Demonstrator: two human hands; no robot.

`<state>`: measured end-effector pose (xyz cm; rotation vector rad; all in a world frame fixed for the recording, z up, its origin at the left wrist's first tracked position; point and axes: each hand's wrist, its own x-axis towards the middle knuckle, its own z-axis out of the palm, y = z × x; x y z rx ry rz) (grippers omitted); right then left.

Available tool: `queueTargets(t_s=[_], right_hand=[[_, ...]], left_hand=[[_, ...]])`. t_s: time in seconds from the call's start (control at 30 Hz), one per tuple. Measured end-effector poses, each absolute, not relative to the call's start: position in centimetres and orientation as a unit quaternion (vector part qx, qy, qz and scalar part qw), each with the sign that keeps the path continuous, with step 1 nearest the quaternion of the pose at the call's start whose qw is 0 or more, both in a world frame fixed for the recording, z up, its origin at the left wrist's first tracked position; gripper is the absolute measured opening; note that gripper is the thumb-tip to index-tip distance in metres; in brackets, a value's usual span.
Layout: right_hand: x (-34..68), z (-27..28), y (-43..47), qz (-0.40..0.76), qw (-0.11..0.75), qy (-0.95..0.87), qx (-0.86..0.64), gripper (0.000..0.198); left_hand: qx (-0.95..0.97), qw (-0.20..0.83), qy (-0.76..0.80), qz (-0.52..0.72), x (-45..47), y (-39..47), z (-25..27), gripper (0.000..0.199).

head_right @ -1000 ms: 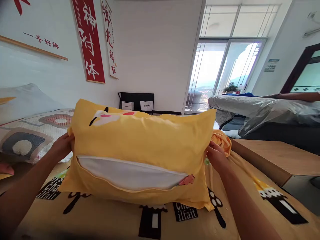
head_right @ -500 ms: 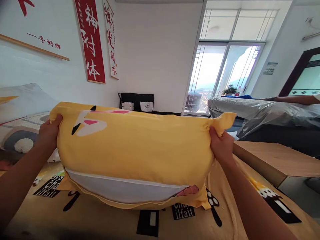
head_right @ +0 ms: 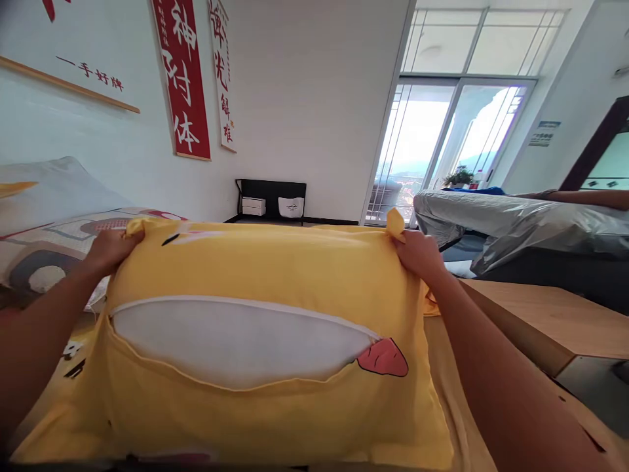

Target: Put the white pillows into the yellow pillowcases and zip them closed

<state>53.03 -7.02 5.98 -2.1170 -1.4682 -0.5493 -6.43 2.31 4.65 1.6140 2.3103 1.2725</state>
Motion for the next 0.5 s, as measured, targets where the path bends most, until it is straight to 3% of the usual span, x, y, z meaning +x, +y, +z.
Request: queueTargets(t_s=[0.17, 0.27, 0.4, 0.5], right_hand=[[48.8, -0.2, -5.1, -0.113, 0.235, -0.546, -0.796, 0.048], [44.2, -5.5, -3.9, -0.027, 0.215, -0.657, -0.723, 0.055], [40.3, -11.5, -3.0, 0.063, 0.171, -0.73, -0.659, 0.059], [40.8, -13.0, -3.5, 0.076, 0.181, -0.733, -0.651, 0.063]], left_hand=[[0.551, -0.013, 0.733, 0.399, -3.3, 4.9, -0.6, 0.044], [0.691, 0.003, 0.595, 0.411, 1.4, 5.0, -4.0, 0.058], [0.881, 0.127, 0.426, 0.165, 6.2, 3.5, -8.8, 0.063], [0.883, 0.134, 0.431, 0.131, 6.4, 2.5, -10.3, 0.067]])
